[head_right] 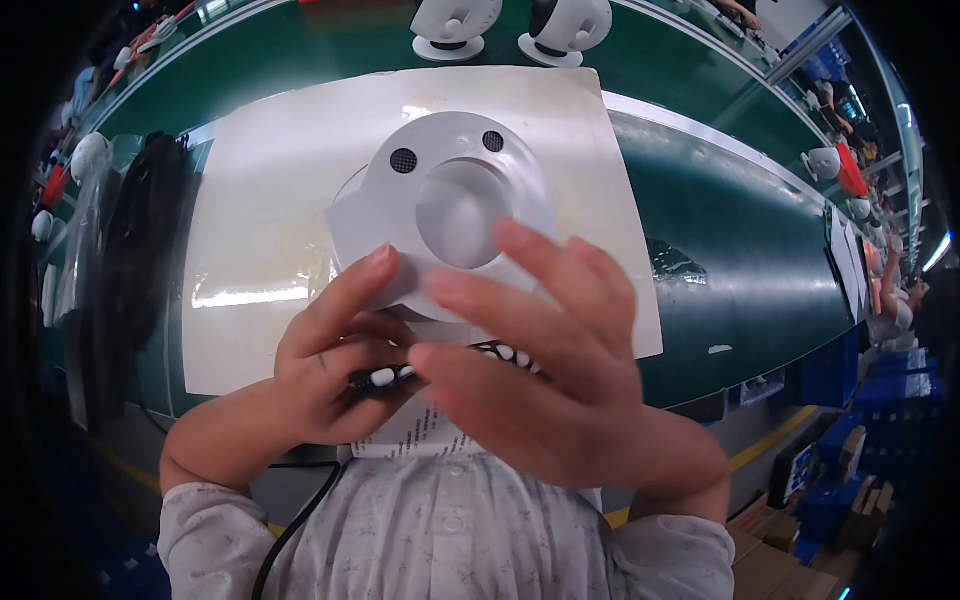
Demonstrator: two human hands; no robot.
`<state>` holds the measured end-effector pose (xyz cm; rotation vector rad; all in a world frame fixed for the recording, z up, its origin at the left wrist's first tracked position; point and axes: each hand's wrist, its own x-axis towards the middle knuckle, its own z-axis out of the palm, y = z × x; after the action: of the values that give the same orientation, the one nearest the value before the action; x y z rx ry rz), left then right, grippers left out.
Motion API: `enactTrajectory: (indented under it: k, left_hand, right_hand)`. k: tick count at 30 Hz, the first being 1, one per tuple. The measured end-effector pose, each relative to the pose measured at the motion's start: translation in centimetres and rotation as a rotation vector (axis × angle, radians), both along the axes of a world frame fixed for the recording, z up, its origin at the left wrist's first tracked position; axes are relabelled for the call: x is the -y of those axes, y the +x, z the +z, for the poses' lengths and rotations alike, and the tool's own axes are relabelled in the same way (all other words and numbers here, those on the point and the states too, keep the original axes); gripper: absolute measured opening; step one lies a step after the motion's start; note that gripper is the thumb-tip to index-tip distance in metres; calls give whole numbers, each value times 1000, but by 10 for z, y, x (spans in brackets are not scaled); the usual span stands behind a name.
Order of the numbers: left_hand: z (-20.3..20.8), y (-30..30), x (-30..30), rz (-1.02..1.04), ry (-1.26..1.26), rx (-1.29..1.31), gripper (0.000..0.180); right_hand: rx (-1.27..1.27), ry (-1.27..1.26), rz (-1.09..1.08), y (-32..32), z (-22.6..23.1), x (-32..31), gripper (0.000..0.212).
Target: Assembling white plastic housings for electronic devices on a factory assembly line.
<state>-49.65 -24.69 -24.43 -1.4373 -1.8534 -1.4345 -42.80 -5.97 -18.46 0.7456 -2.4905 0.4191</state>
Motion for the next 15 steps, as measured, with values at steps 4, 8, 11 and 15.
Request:
enactTrajectory:
  k: [4, 8, 11, 15]
  left_hand:
    - [4, -1, -2, -6, 14, -12, 10]
    - [5, 1, -3, -41, -12, 37, 11]
    - [7, 0, 1, -83, -64, 51, 18]
    - [8, -1, 0, -81, -156, 4, 28]
  right_hand:
    - [-203, -130, 119, -4, -22, 16, 13]
    - [-386, -180, 157, -2, -34, 11, 7]
    - [-414, -206, 112, 0, -29, -6, 7]
    - [-163, -471, -84, -20, -18, -29, 8]
